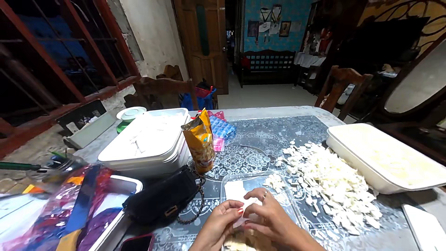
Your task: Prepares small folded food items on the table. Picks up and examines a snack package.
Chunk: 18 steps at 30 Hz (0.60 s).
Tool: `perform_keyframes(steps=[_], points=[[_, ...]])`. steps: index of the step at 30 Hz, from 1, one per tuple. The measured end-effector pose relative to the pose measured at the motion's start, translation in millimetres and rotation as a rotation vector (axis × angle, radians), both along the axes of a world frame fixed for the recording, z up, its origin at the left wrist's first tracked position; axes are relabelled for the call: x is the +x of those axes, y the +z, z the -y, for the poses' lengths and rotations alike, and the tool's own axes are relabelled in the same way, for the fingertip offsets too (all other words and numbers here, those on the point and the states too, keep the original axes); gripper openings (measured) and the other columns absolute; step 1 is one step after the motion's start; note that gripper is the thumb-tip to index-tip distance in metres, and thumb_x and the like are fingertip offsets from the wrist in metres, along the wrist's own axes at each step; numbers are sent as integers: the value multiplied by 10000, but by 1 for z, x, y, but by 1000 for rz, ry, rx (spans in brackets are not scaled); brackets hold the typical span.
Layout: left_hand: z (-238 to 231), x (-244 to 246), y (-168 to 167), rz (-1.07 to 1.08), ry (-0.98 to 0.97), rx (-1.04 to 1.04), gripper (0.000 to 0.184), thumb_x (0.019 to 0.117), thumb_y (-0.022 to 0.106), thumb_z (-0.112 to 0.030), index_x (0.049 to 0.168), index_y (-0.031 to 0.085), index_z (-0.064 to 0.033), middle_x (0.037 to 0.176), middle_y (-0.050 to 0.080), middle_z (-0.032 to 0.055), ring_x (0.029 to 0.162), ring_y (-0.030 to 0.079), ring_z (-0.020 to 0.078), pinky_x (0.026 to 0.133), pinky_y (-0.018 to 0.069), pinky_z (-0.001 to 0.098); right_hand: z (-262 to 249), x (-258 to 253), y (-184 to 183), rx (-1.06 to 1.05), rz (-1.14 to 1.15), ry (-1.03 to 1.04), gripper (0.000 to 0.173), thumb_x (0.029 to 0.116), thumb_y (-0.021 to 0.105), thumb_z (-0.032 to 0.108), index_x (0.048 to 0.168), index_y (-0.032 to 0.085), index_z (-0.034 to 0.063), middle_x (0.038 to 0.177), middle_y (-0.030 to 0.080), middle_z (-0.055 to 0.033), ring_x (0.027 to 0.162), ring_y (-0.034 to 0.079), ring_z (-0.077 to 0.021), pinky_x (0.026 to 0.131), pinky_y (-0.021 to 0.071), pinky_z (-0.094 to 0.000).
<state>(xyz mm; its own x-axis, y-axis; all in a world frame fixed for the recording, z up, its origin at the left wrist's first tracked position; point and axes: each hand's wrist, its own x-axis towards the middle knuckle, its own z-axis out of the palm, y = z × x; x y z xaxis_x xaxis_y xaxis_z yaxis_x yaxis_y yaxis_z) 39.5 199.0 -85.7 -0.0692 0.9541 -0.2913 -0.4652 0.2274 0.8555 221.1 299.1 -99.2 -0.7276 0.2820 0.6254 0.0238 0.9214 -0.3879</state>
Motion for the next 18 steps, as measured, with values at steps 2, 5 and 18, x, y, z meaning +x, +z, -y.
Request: perform_keyframes(steps=[2, 5, 18], points=[[0, 0, 4, 9, -5, -32, 163, 977, 550, 65, 1105, 630, 5, 857, 734, 56, 750, 725, 132, 733, 618, 279, -4, 3, 1, -64, -33, 18, 182, 908, 751, 305, 926, 750, 124, 1160, 701, -112, 1148, 635, -231, 986, 515, -364], [3, 3, 11, -188, -22, 34, 162, 966, 587, 45, 1097, 678, 20, 896, 741, 38, 777, 724, 108, 762, 614, 269, 1, 3, 1, -396, -92, -18, 202, 892, 752, 171, 870, 724, -28, 942, 734, -110, 910, 698, -126, 841, 560, -250], [1, 8, 2, -251, 165, 184, 243, 761, 716, 148, 929, 647, -13, 855, 736, 31, 768, 713, 102, 740, 605, 269, 9, 3, 18, -699, 205, -203, 201, 933, 711, 147, 960, 703, -52, 842, 693, -117, 760, 646, -163, 740, 533, -337]])
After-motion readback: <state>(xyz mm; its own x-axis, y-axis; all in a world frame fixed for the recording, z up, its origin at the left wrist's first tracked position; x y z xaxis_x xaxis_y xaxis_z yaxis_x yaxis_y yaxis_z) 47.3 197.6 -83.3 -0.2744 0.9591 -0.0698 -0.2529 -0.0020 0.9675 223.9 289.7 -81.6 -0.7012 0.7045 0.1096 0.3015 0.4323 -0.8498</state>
